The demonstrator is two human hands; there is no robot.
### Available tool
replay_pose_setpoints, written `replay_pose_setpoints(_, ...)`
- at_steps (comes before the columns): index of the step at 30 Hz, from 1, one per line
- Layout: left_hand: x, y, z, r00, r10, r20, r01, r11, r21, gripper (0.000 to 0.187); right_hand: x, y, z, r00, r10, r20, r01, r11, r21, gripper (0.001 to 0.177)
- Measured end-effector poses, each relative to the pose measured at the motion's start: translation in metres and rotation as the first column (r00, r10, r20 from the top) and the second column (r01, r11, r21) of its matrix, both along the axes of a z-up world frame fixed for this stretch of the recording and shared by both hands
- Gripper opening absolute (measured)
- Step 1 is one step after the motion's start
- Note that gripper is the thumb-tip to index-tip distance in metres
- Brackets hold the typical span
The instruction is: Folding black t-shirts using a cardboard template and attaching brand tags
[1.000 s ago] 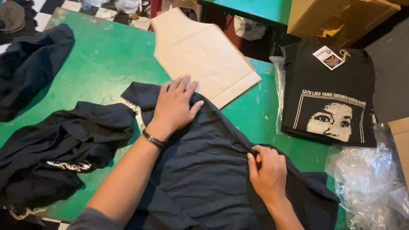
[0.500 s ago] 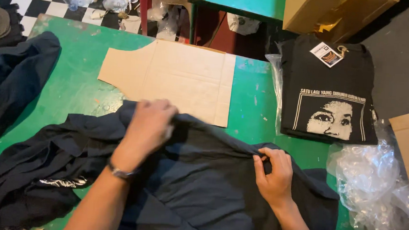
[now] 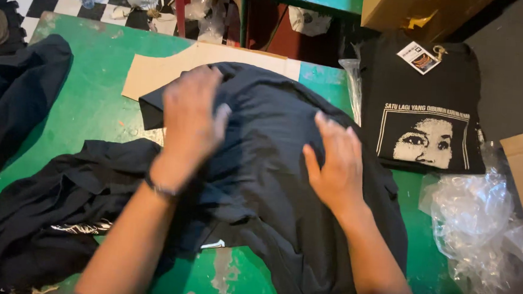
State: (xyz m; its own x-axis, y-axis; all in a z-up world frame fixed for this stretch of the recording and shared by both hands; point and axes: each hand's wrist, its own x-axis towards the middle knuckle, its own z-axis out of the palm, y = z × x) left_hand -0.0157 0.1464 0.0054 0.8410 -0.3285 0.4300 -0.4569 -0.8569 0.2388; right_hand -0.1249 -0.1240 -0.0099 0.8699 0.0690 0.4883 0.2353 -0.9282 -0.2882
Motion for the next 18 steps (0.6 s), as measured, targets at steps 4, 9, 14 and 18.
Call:
replay_pose_setpoints(4,-0.07,-0.004,-0.016,0.949,-0.197,-0.246,0.222,0.972,0.077,0.078,-0.049,-0.001,-0.01,0.987,-0.021,-0.162,0.027,0.999,0.04,0.067)
replay_pose_setpoints(9,-0.112,0.019,-0.035,0.931,-0.192,-0.311,0.254,0.952,0.174,0.078,-0.094,-0.044,-0.016,0.966,-0.242,-0.091,0.239,0.97,-0.042,0.074)
replay_pose_setpoints(14,-0.108,0.035,-0.026,0.889,-0.232,-0.395,0.358,0.89,0.282,0.107,-0.112,-0.103,-0.032,0.93,-0.366,0.026,0.366,0.931,0.0,0.057)
replay_pose_setpoints(18,-0.072,-0.003,0.021,0.788,-0.106,-0.606,0.443,0.781,0.44,0.083,-0.096,-0.111,-0.018,0.819,-0.386,-0.425,0.523,0.807,0.275,0.04)
